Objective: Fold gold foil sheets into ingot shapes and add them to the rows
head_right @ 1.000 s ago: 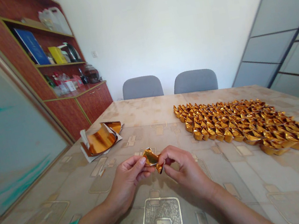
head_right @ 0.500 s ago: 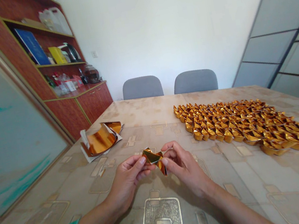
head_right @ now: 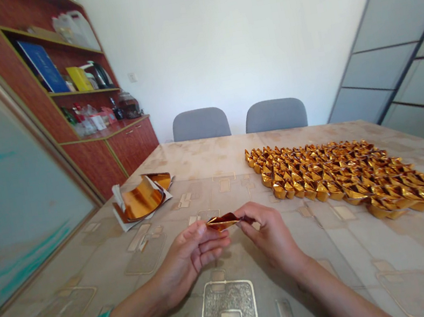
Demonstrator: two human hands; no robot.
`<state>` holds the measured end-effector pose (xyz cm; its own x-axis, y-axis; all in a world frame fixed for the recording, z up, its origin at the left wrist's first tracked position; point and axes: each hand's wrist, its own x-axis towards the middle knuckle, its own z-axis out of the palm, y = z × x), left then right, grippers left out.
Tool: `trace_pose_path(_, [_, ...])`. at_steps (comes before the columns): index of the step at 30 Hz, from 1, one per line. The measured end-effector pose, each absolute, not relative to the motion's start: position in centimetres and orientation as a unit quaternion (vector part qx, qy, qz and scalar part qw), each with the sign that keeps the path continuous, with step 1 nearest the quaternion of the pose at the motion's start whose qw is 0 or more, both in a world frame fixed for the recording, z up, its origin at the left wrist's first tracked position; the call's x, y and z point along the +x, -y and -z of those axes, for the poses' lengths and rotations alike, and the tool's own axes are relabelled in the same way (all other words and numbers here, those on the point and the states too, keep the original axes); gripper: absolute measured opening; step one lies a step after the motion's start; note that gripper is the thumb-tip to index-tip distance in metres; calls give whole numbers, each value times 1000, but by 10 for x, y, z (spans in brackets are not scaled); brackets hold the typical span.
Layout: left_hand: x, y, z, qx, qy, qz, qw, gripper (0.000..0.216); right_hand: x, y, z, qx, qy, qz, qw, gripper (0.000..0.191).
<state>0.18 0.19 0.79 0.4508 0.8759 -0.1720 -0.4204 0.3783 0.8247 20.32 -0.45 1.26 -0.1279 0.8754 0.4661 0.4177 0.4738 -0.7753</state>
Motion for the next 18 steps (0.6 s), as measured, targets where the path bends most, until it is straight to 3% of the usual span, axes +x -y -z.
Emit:
trace_pose_path(9, [1, 3, -11, 363, -264, -394, 802, 51, 205, 8, -17, -426, 742, -174, 487, 15])
trace_pose_path(18, [0, 3, -9, 436, -292, -351, 775, 39, 208, 8, -23, -416, 769, -122, 471, 18])
